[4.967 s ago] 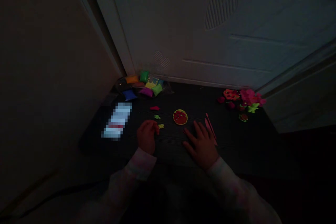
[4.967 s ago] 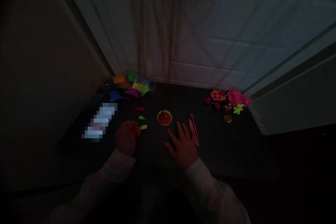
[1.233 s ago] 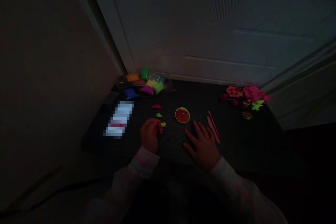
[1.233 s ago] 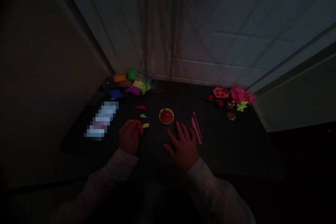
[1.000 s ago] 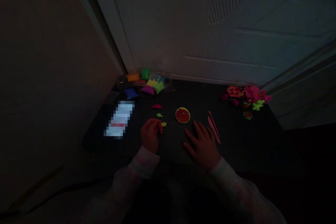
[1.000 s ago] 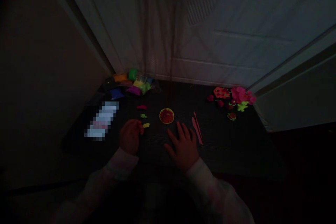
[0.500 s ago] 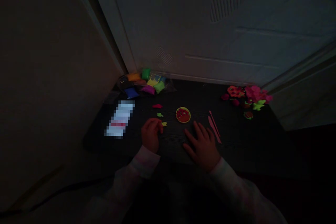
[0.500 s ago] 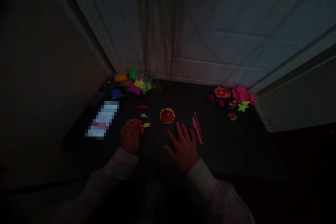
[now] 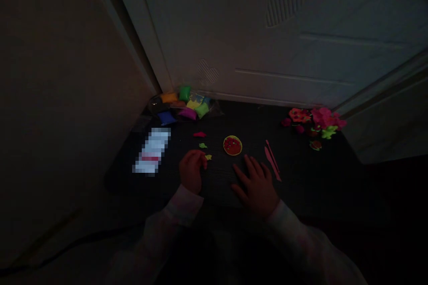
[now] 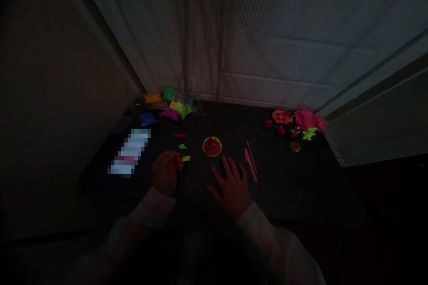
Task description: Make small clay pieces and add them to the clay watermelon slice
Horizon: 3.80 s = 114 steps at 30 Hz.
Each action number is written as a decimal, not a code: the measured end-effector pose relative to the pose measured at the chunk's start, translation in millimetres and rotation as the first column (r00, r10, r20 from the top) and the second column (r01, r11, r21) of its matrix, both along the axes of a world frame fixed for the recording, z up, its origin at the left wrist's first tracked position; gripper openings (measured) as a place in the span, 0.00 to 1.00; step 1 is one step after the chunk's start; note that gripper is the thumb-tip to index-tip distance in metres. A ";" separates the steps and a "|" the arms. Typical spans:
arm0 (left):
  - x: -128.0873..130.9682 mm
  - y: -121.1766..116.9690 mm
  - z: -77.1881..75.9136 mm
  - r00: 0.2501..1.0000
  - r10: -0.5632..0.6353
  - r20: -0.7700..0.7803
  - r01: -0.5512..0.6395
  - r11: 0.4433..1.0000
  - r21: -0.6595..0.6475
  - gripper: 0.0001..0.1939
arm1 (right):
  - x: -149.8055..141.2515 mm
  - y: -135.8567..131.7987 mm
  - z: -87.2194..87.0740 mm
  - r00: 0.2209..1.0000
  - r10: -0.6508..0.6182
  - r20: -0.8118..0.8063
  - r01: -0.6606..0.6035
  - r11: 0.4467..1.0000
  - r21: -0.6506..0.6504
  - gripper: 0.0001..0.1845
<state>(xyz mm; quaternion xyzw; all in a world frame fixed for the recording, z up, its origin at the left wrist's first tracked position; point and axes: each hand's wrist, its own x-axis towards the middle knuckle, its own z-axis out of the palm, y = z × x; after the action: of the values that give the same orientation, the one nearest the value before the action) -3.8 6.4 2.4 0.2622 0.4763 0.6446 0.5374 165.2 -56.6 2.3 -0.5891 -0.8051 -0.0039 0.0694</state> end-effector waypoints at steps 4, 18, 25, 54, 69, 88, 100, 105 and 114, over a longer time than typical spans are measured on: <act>0.2 -0.4 0.7 0.998 -0.005 -0.058 0.006 1.000 0.023 0.06 | -0.5 0.3 1.2 0.999 0.044 0.006 -0.043 0.999 -0.023 0.26; 0.1 -0.4 -0.4 0.998 -0.019 -0.057 0.020 1.000 0.021 0.07 | -0.4 0.1 1.1 0.998 0.066 0.009 -0.066 0.997 -0.040 0.26; -0.2 -0.7 -0.4 0.999 -0.029 -0.046 0.029 1.000 0.011 0.06 | -1.5 -0.6 0.6 0.997 0.076 0.008 -0.075 0.997 -0.036 0.26; 0.2 0.1 1.0 0.999 -0.023 -0.028 0.024 0.999 0.022 0.06 | 0.7 -1.1 -0.8 0.998 0.035 -0.049 -0.037 0.999 -0.021 0.25; -0.2 0.0 -1.9 0.999 -0.016 0.047 0.015 1.000 0.026 0.05 | 3.6 9.0 -9.3 0.911 -0.092 -0.401 0.142 0.985 0.096 0.12; 0.2 0.6 -3.4 0.999 -0.007 0.038 0.005 0.999 0.049 0.05 | 5.1 14.1 -7.2 0.936 -0.001 -0.353 0.043 0.993 0.113 0.12; 1.4 0.2 -0.5 0.999 -0.012 0.040 0.011 1.000 0.029 0.05 | 12.2 1.2 3.3 0.999 0.050 -0.001 -0.050 0.999 0.001 0.23; 1.0 -0.5 0.9 1.000 -0.028 0.008 0.028 0.999 0.016 0.06 | 5.8 -1.6 4.0 0.992 0.120 -0.031 -0.120 0.993 -0.012 0.24; 0.6 0.3 0.5 1.000 -0.024 0.014 0.024 0.999 0.023 0.05 | 7.5 -0.3 2.7 0.994 0.104 -0.026 -0.105 0.994 -0.031 0.25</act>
<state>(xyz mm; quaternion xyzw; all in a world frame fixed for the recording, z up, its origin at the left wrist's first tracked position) -3.2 6.7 2.9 0.2694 0.4622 0.6453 0.5454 172.7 -56.9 5.0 -0.5472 -0.8339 0.0197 0.0696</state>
